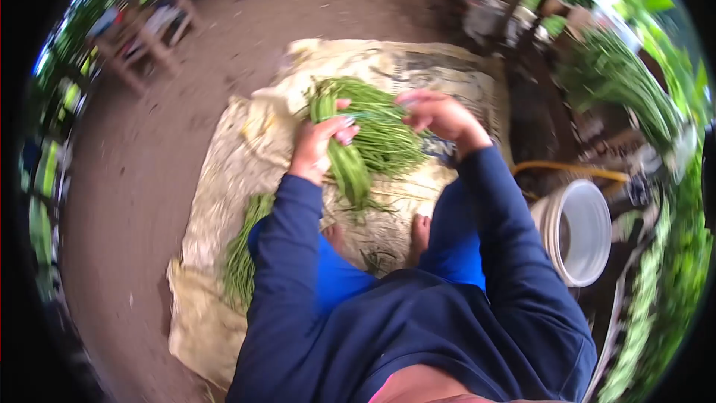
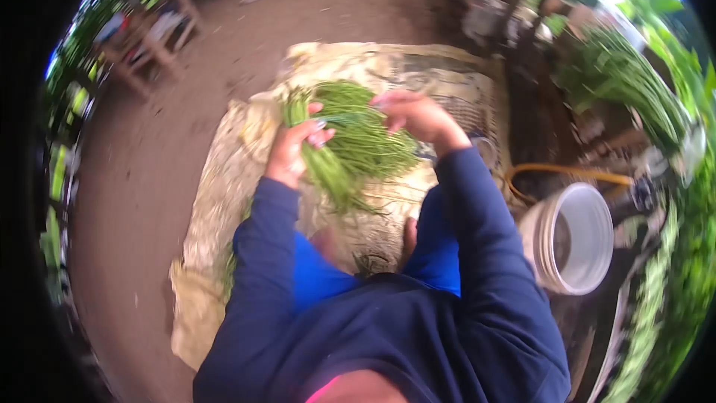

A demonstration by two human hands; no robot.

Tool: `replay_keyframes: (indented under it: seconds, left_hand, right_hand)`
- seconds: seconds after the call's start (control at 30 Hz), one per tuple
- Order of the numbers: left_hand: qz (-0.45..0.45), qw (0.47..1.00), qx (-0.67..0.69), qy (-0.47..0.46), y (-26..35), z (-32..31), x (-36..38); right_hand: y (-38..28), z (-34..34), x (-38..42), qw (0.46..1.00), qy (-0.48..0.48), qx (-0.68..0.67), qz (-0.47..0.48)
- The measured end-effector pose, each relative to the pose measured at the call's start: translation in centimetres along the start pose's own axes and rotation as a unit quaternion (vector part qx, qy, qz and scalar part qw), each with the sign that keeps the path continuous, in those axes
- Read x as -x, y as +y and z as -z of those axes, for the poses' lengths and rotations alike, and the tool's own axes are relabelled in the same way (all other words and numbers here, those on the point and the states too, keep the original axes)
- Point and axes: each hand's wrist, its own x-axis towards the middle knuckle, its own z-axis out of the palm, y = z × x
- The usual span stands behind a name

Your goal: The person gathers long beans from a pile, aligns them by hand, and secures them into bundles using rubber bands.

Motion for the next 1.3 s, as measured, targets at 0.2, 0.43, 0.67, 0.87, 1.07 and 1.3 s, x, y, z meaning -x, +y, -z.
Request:
replay_keyframes:
  seconds: [0.2, 0.43, 0.67, 0.87, 1.07, 1.3]
  left_hand:
    - [0.01, 0.999, 0.03, -0.033, -1.3, -2.5, 0.3]
    - [0.05, 0.994, -0.101, -0.004, 0.1, -2.1, 0.6]
    - [0.08, 0.979, -0.184, -0.034, -3.4, -5.3, 0.9]
    - [0.001, 0.999, -0.032, 0.039, -2.5, -0.5, -1.3]
    - [-0.013, 0.985, -0.129, -0.115, -3.6, -4.0, 0.4]
    - [0.22, 0.911, -0.269, -0.223, -3.8, -3.4, 0.5]
  right_hand:
    - [11.4, 1.8, -10.4, 0.855, 0.084, -0.508, 0.064]
    - [1.5, -6.0, -8.2, 0.95, -0.243, -0.182, 0.073]
    - [-8.2, -17.6, 1.0, 0.878, -0.337, 0.321, 0.114]
    - [0.8, -2.1, -0.6, 0.848, -0.065, -0.504, 0.152]
    - [14.8, -1.1, -7.2, 0.964, 0.05, -0.26, 0.023]
    - [-4.1, -9.3, -1.3, 0.954, -0.071, 0.185, 0.225]
